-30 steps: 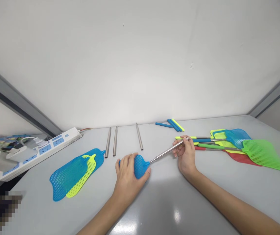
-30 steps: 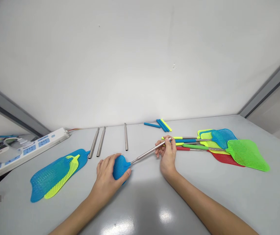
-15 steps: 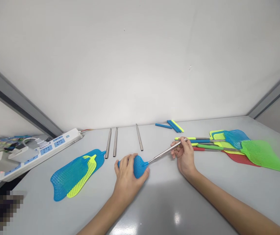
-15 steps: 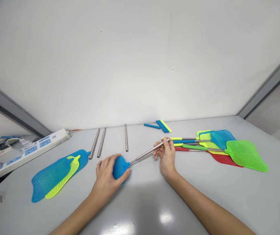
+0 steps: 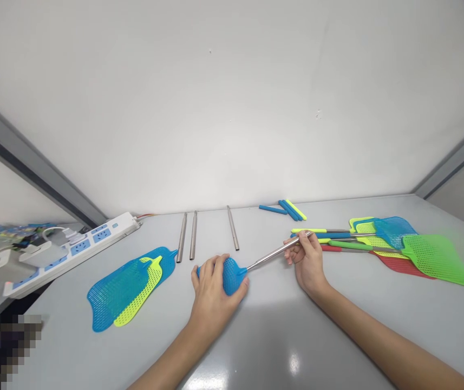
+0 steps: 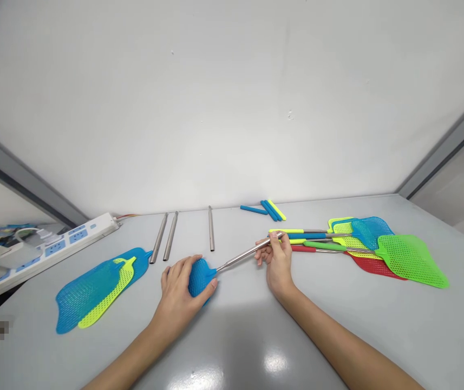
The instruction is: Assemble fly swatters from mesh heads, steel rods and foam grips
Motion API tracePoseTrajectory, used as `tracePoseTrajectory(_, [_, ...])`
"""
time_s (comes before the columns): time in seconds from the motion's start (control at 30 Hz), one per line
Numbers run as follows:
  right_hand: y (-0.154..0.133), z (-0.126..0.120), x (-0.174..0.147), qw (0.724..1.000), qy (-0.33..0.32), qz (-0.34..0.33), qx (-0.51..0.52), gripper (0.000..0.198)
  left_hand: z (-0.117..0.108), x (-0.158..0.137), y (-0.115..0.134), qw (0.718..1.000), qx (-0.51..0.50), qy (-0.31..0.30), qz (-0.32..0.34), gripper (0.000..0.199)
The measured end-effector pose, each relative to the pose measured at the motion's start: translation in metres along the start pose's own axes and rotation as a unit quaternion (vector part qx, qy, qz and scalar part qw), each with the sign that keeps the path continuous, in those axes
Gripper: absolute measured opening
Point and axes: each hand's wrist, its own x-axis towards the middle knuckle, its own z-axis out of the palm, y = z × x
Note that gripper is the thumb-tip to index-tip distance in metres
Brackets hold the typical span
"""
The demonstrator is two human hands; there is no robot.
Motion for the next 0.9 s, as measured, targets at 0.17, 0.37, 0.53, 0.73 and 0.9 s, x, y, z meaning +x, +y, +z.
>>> tracePoseTrajectory(0.17, [-0.0003,0.0002,0.0002,1.000,0.014,0.014,-0.009,0.023,-0.0006,0.0002,0.0008,1.000,0.004,0.000,0.000,0.044])
tracePoseTrajectory(0.37, [0.0002,0.0002,-0.0003,0.999,0.017,0.016,-0.027,0.026,-0.0004,-0.0002,0.0007,1.000,0.007,0.001,0.000,0.044])
tracePoseTrajectory(0.53, [0.0009,-0.0005,-0.0003,0.999,0.018,0.018,-0.036,0.028,-0.0002,0.0003,0.0009,1.000,0.005,0.003,0.002,0.044])
tracePoseTrajectory(0.73, [0.0014,-0.0007,0.0003,0.999,0.023,0.021,-0.044,0.028,0.0004,-0.0003,0.0001,1.000,0.006,0.001,0.002,0.045])
tracePoseTrajectory(0.9, [0.0018,-0.0012,0.0004,0.999,0.022,0.018,-0.046,0.028,0.0001,0.0004,0.0002,1.000,0.004,0.000,0.002,0.044])
